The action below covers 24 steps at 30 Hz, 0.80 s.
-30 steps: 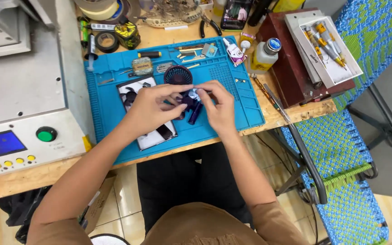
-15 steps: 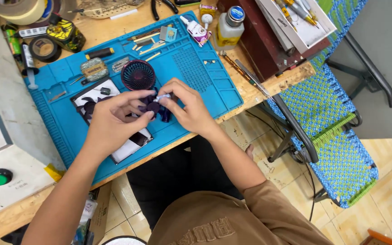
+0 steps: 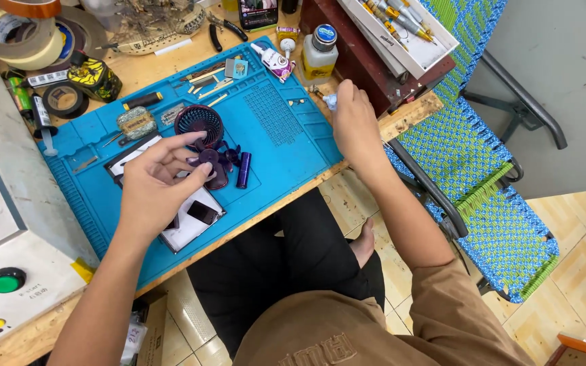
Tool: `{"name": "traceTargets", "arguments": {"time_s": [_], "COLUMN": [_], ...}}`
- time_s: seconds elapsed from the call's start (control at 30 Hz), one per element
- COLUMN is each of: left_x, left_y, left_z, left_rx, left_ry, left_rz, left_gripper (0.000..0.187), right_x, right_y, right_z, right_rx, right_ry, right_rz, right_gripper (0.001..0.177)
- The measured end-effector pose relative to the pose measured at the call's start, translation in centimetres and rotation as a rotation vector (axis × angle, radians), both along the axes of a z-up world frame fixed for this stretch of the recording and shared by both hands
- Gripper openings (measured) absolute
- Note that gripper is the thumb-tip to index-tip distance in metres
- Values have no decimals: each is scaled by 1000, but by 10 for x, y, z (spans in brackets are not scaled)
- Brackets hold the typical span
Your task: Clean and assemble small plastic fan components on a workbench
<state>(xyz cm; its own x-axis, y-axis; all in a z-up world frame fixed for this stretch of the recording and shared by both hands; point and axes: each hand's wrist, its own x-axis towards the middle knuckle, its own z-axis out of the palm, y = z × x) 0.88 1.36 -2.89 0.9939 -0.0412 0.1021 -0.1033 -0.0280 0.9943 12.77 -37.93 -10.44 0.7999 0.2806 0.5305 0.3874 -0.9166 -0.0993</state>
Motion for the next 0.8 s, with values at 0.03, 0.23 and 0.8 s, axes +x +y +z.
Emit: {"name": "traceTargets", "arguments": {"time_s": [0.03, 0.23, 0.8], "left_x": [1, 2, -2], "left_y": [0, 2, 0], "left_z": [0, -1, 19], "left_rx": [-2, -16, 185], "left_ry": [-7, -44, -57], "left_rz": [3, 22, 45], "left_gripper": [55, 52, 49], "right_x": [0, -18, 77], "right_y": [1, 17, -92], "right_z": [2, 27, 172], "right_rx": [-2, -17, 309], "right_ry": [-7, 45, 191], "right_rz": [3, -96, 43], "right_gripper": [19, 13, 45]}}
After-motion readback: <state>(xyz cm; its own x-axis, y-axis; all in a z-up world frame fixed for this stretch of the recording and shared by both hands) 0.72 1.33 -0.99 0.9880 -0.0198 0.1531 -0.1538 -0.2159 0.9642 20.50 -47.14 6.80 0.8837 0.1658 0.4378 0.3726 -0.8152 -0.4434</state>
